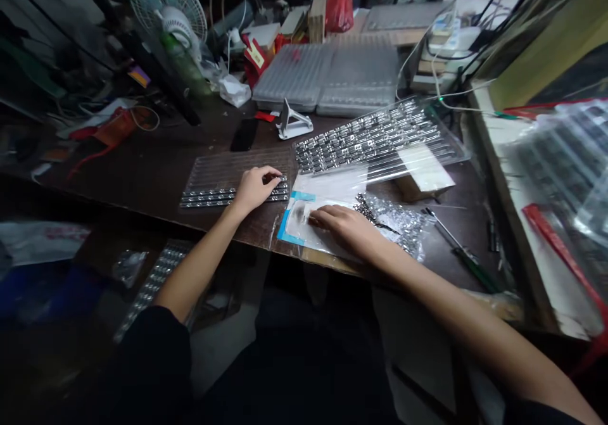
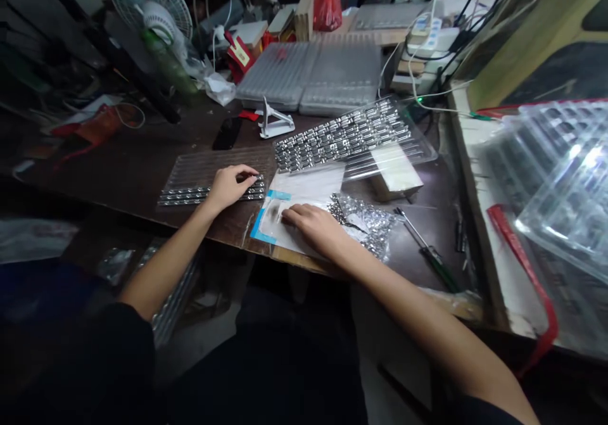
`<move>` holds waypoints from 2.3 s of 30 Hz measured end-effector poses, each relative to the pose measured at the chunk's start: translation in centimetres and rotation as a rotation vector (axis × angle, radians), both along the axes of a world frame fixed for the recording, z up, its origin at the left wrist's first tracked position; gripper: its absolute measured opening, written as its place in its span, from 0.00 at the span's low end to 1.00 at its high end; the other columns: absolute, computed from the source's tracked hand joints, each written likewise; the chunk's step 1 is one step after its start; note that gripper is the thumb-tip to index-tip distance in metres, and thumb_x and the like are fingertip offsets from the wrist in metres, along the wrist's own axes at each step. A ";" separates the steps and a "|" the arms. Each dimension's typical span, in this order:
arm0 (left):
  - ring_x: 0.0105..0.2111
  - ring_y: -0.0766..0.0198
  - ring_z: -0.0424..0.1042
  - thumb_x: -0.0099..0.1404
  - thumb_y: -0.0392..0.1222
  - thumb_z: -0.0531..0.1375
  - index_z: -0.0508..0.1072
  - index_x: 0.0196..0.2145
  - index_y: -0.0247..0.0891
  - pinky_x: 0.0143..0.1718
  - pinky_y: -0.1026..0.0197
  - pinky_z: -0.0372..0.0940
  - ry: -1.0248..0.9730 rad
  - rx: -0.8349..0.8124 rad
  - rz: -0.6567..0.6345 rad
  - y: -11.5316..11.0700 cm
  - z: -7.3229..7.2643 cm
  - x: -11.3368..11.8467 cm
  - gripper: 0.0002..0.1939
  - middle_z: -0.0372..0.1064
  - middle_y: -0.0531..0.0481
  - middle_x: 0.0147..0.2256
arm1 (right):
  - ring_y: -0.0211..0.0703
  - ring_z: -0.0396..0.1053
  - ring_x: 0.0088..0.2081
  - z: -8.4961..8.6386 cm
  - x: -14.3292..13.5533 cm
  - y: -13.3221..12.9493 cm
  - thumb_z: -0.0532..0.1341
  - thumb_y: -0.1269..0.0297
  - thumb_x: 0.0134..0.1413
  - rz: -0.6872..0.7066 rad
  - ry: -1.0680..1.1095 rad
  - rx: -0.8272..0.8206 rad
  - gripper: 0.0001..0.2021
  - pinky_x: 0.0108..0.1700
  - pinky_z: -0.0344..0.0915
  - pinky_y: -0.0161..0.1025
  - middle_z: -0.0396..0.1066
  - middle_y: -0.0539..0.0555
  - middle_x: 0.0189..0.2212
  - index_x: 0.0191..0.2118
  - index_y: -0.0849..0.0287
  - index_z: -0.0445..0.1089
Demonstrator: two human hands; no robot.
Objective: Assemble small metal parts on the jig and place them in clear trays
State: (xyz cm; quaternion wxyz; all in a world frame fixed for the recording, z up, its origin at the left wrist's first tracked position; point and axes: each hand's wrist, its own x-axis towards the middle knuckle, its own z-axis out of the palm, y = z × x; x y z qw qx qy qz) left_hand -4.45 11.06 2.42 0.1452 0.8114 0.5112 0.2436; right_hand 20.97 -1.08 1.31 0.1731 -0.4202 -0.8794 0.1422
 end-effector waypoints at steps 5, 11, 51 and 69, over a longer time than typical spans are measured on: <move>0.44 0.54 0.72 0.65 0.40 0.59 0.80 0.35 0.39 0.52 0.52 0.64 0.223 0.015 0.024 1.0 0.0 0.1 0.09 0.76 0.46 0.41 | 0.48 0.72 0.42 1.3 2.1 0.2 0.57 0.67 0.66 -0.189 -0.132 -0.049 0.11 0.41 0.61 0.40 0.77 0.59 0.42 0.48 0.60 0.74; 0.43 0.52 0.70 0.63 0.36 0.57 0.79 0.37 0.40 0.51 0.51 0.64 0.352 0.102 0.053 1.1 1.6 -0.6 0.10 0.75 0.45 0.41 | 0.48 0.73 0.39 1.5 3.2 0.2 0.60 0.69 0.62 -0.192 -0.177 -0.143 0.09 0.39 0.60 0.40 0.78 0.60 0.40 0.43 0.60 0.78; 0.42 0.60 0.78 0.67 0.32 0.60 0.80 0.40 0.38 0.46 0.58 0.71 -0.297 -0.084 -0.237 -9.8 -2.3 5.4 0.09 0.80 0.48 0.41 | 0.46 0.73 0.39 0.6 3.0 0.5 0.56 0.68 0.65 -0.165 0.240 -0.176 0.13 0.44 0.68 0.41 0.75 0.59 0.40 0.44 0.61 0.78; 0.41 0.59 0.77 0.66 0.29 0.60 0.80 0.40 0.39 0.45 0.57 0.70 -0.361 -0.093 -0.257 -10.0 -3.4 5.6 0.11 0.79 0.48 0.39 | 0.47 0.74 0.39 0.1 2.0 0.1 0.57 0.66 0.66 -0.222 0.136 -0.165 0.10 0.42 0.68 0.42 0.77 0.58 0.39 0.43 0.56 0.77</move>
